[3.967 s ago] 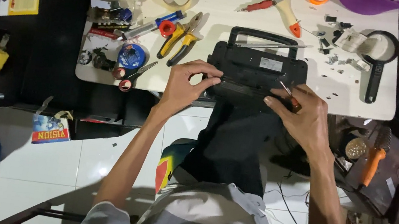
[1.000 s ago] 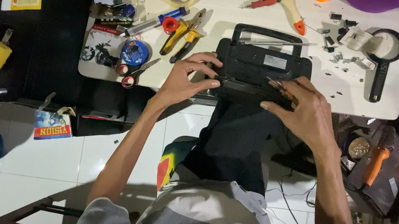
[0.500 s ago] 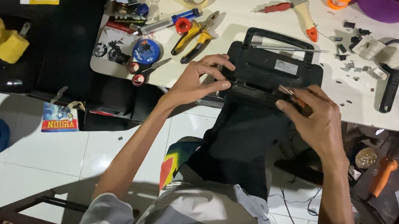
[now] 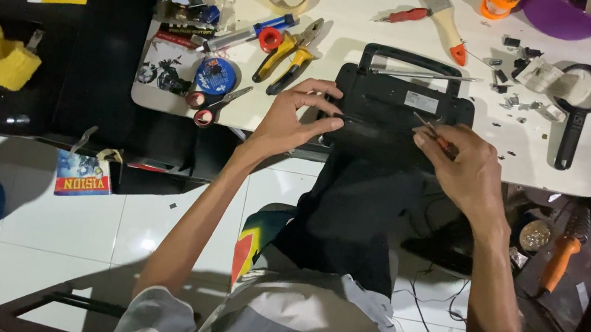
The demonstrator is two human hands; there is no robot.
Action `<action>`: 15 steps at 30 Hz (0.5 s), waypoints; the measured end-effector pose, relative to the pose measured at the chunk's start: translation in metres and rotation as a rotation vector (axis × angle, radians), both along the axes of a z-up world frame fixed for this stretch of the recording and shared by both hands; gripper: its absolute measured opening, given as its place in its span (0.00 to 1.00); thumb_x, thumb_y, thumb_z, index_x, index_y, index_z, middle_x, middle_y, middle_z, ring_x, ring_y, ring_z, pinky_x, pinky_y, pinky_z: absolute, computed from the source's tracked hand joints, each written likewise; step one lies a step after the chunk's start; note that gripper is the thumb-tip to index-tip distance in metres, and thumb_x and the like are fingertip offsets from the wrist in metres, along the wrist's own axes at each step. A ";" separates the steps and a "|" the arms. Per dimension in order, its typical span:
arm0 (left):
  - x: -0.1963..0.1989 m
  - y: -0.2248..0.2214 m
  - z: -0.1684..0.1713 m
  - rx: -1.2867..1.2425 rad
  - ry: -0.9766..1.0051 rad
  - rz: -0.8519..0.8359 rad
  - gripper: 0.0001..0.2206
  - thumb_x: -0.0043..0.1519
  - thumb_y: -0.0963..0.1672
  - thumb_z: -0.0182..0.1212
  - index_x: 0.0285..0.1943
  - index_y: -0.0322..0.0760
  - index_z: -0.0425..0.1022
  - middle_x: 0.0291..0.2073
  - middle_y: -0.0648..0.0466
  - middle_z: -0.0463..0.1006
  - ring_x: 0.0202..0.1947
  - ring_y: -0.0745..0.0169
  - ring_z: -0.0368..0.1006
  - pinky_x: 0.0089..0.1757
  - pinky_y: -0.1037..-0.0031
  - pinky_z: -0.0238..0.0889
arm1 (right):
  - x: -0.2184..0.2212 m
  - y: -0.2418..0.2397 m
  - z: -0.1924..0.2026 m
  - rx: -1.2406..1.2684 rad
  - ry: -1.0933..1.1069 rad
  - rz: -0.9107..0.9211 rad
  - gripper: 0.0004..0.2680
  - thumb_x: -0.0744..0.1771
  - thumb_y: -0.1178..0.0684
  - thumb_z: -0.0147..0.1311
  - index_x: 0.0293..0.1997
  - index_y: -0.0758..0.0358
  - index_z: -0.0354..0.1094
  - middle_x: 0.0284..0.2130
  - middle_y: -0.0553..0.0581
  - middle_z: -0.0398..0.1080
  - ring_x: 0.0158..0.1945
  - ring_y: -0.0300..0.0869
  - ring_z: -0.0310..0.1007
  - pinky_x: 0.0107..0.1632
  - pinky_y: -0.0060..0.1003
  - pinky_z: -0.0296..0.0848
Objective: The person is reassembling an electronic device casing by inserting and tightening screws using a manual screwdriver.
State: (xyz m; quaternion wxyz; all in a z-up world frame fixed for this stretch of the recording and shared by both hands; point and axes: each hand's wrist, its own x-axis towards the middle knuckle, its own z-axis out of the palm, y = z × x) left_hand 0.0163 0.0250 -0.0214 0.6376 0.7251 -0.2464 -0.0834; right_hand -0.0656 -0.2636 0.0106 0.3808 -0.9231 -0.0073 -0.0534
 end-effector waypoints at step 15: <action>-0.002 -0.003 -0.002 0.036 -0.053 -0.005 0.08 0.64 0.46 0.71 0.47 0.41 0.83 0.52 0.48 0.77 0.67 0.44 0.64 0.66 0.49 0.53 | -0.006 0.006 0.013 0.048 -0.101 0.064 0.09 0.69 0.51 0.68 0.42 0.67 0.75 0.29 0.65 0.70 0.36 0.57 0.74 0.39 0.48 0.72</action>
